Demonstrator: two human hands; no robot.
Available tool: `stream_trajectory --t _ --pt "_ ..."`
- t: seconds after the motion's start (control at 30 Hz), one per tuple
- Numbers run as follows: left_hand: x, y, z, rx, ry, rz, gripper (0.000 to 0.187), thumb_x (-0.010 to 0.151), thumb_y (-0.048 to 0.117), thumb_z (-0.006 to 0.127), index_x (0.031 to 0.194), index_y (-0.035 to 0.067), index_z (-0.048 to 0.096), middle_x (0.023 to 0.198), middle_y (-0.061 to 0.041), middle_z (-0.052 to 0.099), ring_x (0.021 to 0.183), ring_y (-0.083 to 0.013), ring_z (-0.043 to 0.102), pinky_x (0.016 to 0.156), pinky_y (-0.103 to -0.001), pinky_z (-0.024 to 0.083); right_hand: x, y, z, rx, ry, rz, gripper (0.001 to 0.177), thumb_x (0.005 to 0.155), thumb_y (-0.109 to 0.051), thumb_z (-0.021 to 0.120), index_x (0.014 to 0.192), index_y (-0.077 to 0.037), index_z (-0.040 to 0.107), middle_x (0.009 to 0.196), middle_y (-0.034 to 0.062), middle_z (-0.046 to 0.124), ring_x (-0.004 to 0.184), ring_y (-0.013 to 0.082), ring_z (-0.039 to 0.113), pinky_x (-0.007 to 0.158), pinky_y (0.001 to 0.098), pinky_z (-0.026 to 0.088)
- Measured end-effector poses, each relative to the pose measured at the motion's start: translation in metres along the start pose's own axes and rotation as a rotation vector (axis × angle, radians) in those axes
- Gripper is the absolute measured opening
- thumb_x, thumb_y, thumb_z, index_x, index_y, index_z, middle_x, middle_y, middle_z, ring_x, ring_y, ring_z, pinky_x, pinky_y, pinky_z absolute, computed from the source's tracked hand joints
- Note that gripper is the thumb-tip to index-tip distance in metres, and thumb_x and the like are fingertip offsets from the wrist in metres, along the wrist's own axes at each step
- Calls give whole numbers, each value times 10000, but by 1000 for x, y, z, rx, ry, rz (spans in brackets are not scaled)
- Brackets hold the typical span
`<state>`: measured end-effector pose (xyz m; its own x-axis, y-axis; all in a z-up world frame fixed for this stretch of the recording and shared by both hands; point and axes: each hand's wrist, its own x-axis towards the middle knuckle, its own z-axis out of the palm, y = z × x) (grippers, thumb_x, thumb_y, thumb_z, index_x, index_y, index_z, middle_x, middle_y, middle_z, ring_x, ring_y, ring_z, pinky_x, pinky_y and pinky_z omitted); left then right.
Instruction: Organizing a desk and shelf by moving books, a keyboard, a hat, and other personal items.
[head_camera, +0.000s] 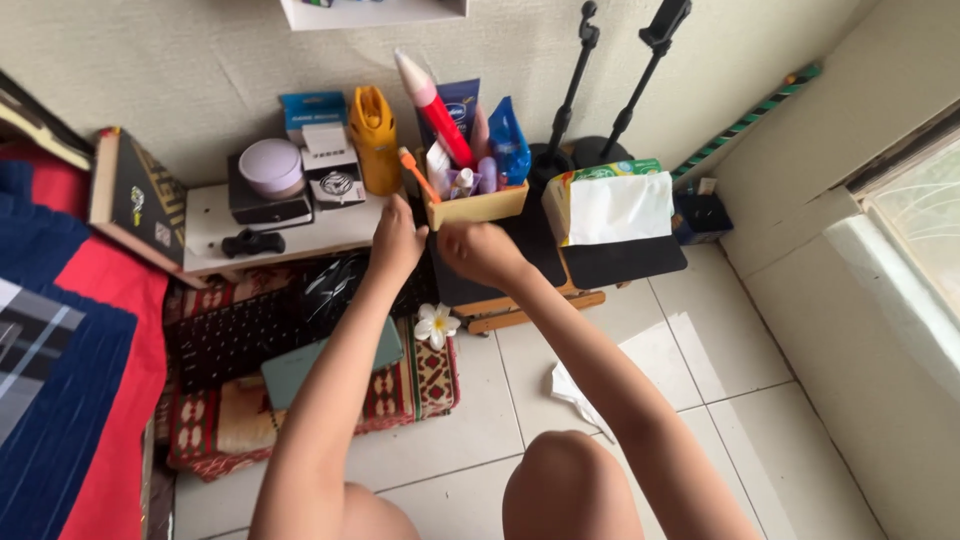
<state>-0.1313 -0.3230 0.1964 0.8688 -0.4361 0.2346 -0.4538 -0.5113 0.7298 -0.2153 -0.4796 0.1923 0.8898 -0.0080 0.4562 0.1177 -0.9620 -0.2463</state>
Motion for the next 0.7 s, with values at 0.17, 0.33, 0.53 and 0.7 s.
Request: stream_trajectory --t 0.17,0.33,0.53,0.7 --pt "-43 -26 7 408 -644 -143 149 792 133 806 925 69 789 938 -202 773 1025 -388 739 851 -500 627 -27 -18 47 -75 -652 -158 172 800 -177 664 909 -253 772 983 -50 732 1017 220 701 841 382 596" --pt "-53 -70 57 323 -688 -159 366 809 264 843 1069 17 767 1061 -208 766 1098 -365 719 911 -442 605 -36 -32 47 66 -676 -11 290 809 13 609 1033 -106 751 1033 64 700 913 302 741 724 406 614" --pt "-61 -68 42 214 -744 -205 263 819 254 788 985 49 778 928 -174 782 952 -336 758 826 -399 627 -34 -33 26 292 -691 67 325 840 -19 594 1117 -93 747 1081 130 691 1002 340 730 806 424 609" --pt "-41 -72 17 -41 -831 -364 218 822 116 810 1014 21 769 876 -229 767 761 -299 776 673 -337 655 -31 -26 16 464 -715 153 276 945 -92 600 1199 -48 699 1129 222 710 1040 418 717 848 478 612"
